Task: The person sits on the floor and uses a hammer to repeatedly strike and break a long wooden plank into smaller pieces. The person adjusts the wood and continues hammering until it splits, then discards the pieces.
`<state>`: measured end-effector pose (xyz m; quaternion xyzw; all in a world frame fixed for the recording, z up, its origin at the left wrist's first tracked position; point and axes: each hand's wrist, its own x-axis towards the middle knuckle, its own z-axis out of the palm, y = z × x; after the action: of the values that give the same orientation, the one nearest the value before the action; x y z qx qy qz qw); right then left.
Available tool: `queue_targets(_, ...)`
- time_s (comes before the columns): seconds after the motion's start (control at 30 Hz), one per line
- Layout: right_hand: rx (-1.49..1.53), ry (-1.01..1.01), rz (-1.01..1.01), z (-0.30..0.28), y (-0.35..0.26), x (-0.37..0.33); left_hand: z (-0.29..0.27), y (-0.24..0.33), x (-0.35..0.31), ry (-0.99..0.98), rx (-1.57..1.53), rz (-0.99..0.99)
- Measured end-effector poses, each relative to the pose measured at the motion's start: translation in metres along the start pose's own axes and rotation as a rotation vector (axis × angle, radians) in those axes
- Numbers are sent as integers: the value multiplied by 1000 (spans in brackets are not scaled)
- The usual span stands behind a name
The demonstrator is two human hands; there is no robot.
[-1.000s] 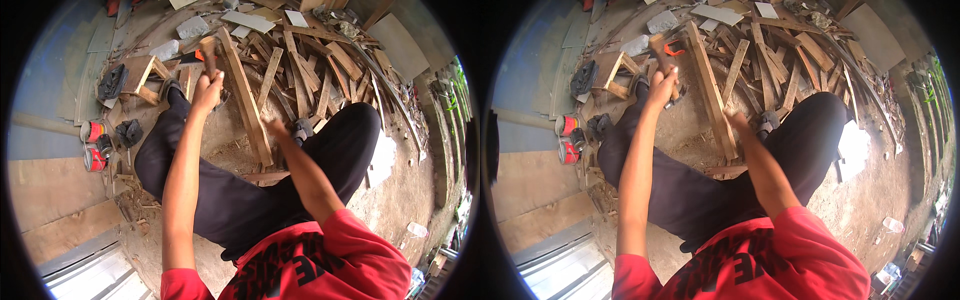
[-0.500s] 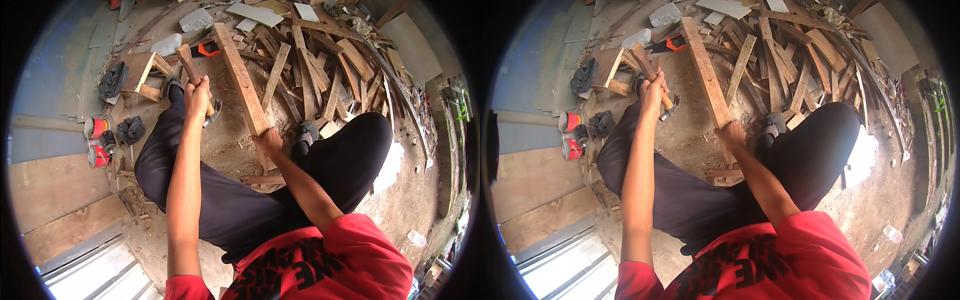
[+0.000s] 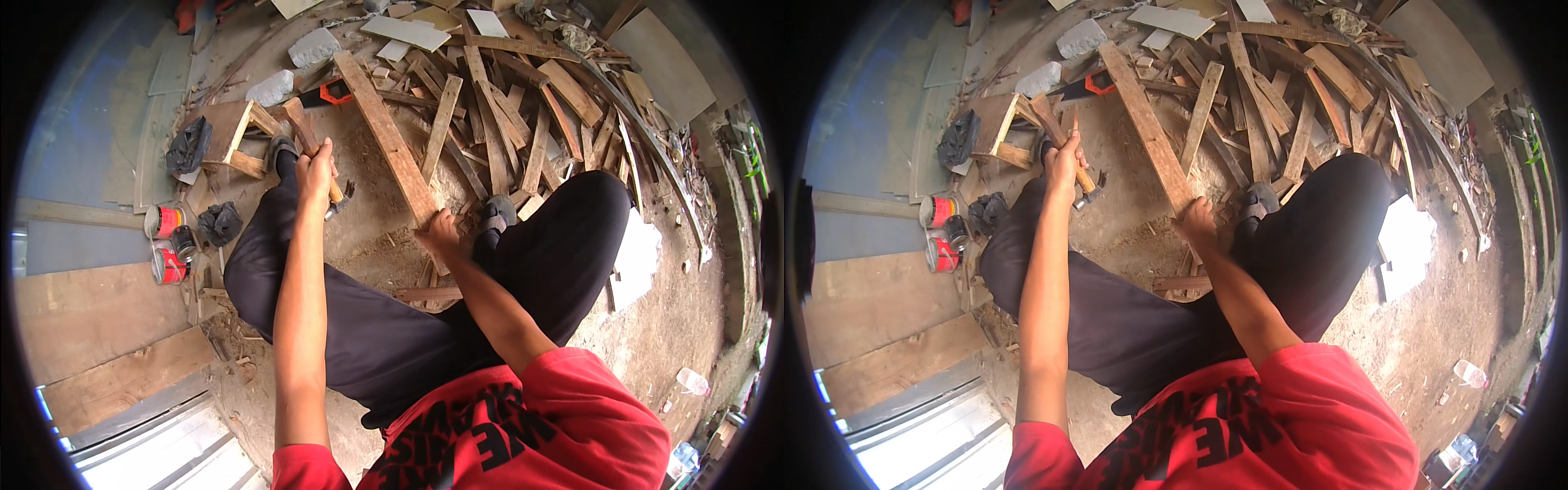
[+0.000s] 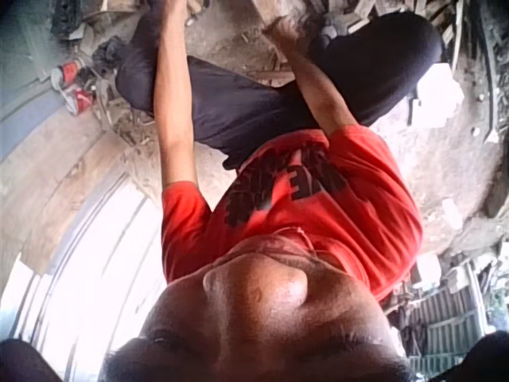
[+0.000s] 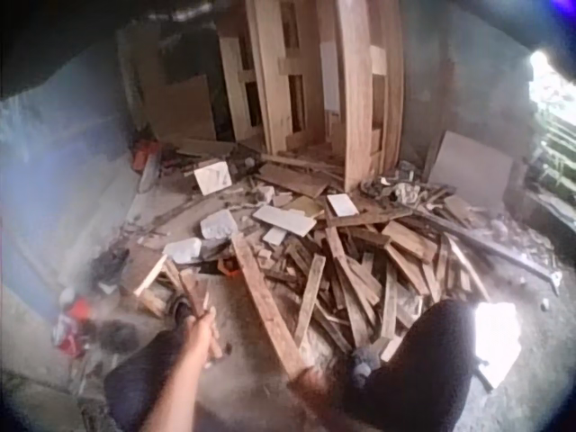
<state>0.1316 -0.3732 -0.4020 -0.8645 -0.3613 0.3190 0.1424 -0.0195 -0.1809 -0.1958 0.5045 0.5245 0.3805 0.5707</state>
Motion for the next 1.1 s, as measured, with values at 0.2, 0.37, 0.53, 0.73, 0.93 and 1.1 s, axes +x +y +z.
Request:
queue_targets(0.2, -31, -321, -60, -9, 6, 8, 2, 1, -8, 4, -17, -5)
queue_targets(0.37, 20, -144, -77, -15, 2, 1, 10, 4, -11, -42, 30, 13)
queue_targets(0.53, 439, 344, -363, -65, -30, 11, 38, 16, -15, -154, 72, 148)
queue_targets(0.73, 452, 407, -851, -124, -69, -18, 72, 27, -34, -521, 395, 566)
queue_targets(0.93, 437, 671, -844, -133, -47, -11, 129, 11, -48, -665, 461, 525)
queue_targets(1.1, 384, 536, -592, -131, -3, 20, 164, -12, -44, -800, 519, 281)
